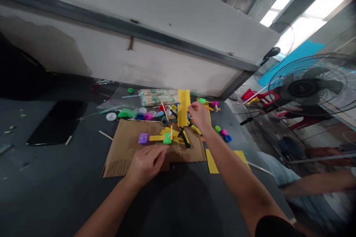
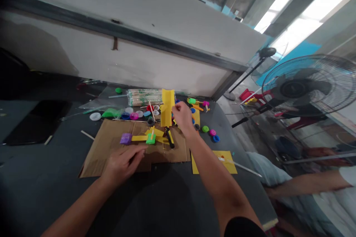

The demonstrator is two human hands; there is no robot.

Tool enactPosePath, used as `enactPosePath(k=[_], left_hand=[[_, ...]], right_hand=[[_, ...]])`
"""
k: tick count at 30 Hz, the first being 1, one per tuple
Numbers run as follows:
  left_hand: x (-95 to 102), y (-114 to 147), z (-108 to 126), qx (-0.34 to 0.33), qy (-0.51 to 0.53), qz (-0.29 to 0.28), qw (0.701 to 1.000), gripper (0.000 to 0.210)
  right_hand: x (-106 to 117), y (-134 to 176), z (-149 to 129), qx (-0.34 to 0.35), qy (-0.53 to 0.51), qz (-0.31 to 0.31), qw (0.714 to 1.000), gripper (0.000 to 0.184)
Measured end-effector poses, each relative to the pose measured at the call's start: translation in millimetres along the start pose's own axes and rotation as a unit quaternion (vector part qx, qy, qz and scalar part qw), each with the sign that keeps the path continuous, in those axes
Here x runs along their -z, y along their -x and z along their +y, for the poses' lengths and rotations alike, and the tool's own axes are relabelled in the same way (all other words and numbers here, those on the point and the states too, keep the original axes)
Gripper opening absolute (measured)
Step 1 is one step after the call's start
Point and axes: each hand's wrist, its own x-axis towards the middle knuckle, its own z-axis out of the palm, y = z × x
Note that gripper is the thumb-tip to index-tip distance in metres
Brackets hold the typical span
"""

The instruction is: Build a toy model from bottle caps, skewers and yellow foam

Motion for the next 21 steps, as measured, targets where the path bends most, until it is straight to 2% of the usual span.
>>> enactPosePath(k=[3,5,8,11,13,15,19,21], left_hand=[[13.1,-6.3,10.6,0.084,0.037,0.040,0.995,0.015],[18.6,-9.5,19.6,0.132,0.076,0.038,0.988,0.016],[19.3,-13.2,32.8,0.209,0.188,-0.023,0.959,0.017],[13.2,-16.8,42.9,0.296,0.303,-0.101,0.900,0.027],[8.9,-19.2,46.2,0.352,0.342,-0.119,0.863,0.027],[6.1,-21.5,46.1,0.389,0.366,-0.108,0.839,0.027],[5.4,-23.6,40.1,0.412,0.383,-0.069,0.824,0.027],[6.3,-23.3,37.8,0.418,0.385,-0.072,0.820,0.026]], right_hand=[[29.2,36.5,2.0,-0.040,-0.190,0.016,0.981,0.013],[39.5,67.7,-0.9,-0.054,-0.242,-0.011,0.969,0.014],[40.5,111.7,-12.3,-0.049,-0.234,-0.029,0.971,0.013],[33.8,139.9,-25.5,-0.024,-0.209,-0.034,0.977,0.013],[30.6,148.5,-31.2,-0.027,-0.229,-0.056,0.971,0.014],[30.1,151.4,-33.6,-0.049,-0.274,-0.085,0.957,0.015],[34.1,148.6,-33.1,-0.105,-0.356,-0.162,0.915,0.014],[36.3,145.2,-33.1,-0.126,-0.379,-0.189,0.897,0.012]])
